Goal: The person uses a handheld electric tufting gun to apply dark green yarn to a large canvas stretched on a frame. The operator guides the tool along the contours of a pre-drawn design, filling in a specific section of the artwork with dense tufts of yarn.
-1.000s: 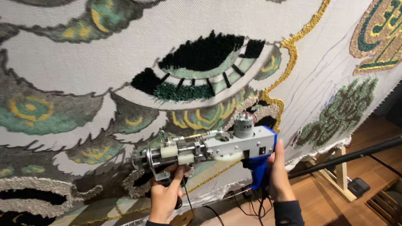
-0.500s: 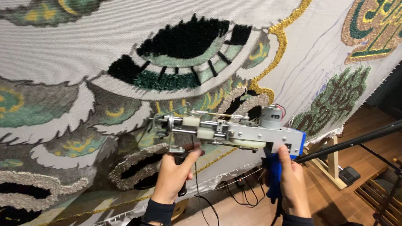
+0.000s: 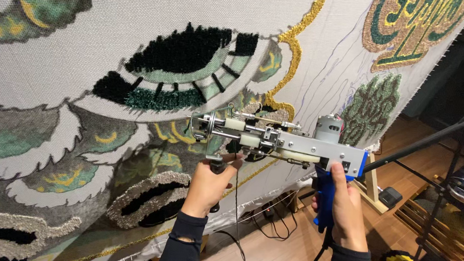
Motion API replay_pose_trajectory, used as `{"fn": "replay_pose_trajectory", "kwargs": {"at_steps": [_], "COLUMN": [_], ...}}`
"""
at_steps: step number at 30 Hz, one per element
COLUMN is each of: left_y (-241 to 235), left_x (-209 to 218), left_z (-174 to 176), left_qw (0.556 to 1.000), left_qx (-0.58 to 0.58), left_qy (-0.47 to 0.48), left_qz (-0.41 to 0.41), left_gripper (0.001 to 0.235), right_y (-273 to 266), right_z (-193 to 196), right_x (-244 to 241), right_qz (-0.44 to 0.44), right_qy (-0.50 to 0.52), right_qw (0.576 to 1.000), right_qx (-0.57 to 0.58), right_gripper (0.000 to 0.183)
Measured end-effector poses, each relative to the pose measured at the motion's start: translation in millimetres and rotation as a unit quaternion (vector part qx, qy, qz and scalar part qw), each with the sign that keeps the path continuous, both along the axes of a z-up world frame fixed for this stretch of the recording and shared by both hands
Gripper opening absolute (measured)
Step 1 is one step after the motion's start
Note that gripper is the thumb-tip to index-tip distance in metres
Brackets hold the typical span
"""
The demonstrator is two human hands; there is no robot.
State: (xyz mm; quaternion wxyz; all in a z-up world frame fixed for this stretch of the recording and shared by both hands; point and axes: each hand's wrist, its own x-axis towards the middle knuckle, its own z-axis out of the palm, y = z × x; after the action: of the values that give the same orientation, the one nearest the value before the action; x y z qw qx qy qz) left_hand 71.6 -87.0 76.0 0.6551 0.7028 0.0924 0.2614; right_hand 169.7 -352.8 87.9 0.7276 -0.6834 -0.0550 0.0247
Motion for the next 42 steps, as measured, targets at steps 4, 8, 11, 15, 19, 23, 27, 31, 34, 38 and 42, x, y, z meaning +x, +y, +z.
{"fn": "replay_pose_trajectory", "kwargs": {"at_steps": [4, 8, 11, 15, 19, 23, 27, 31, 34, 38, 42], "left_y": [-5, -8, -11, -18, -21, -22, -21, -19, -18, -16, -14], "left_x": [5, 5, 6, 3, 3, 2, 3, 3, 5, 11, 16], "left_z": [15, 23, 28, 33, 29, 27, 28, 26, 21, 10, -1], "left_qw": [0.993, 0.995, 0.997, 0.998, 0.999, 0.999, 0.997, 0.995, 0.994, 0.994, 0.995], "left_qx": [-0.109, -0.08, -0.071, -0.07, -0.035, -0.042, -0.069, -0.085, -0.094, -0.093, -0.079], "left_qy": [0.001, -0.027, -0.028, -0.005, 0.0, -0.015, -0.036, -0.052, -0.048, -0.047, -0.05], "left_qz": [-0.05, -0.044, -0.025, -0.003, 0.012, 0.006, -0.011, -0.029, -0.031, -0.027, -0.021], "left_gripper": [0.028, 0.027, 0.028, 0.038, 0.045, 0.043, 0.038, 0.034, 0.03, 0.025, 0.02], "right_y": [-6, -9, -11, -15, -17, -19, -17, -16, -15, -15, -15], "right_z": [14, 20, 22, 20, 19, 23, 29, 30, 27, 19, 10], "right_x": [2, 1, 0, 0, -2, -7, -16, -20, -20, -21, -22], "right_qz": [0.001, 0.004, -0.006, -0.012, -0.01, -0.017, -0.018, -0.016, -0.013, -0.022, -0.033], "right_qy": [-0.018, -0.034, -0.034, -0.032, -0.028, -0.025, -0.041, -0.041, -0.05, -0.045, -0.033], "right_qw": [1.0, 0.999, 0.999, 0.999, 1.0, 0.999, 0.999, 0.999, 0.999, 0.999, 0.999], "right_qx": [-0.003, 0.002, -0.001, -0.003, -0.003, -0.018, -0.02, -0.015, -0.011, 0.002, -0.008], "right_gripper": [0.071, 0.071, 0.072, 0.073, 0.072, 0.071, 0.065, 0.06, 0.06, 0.055, 0.054]}}
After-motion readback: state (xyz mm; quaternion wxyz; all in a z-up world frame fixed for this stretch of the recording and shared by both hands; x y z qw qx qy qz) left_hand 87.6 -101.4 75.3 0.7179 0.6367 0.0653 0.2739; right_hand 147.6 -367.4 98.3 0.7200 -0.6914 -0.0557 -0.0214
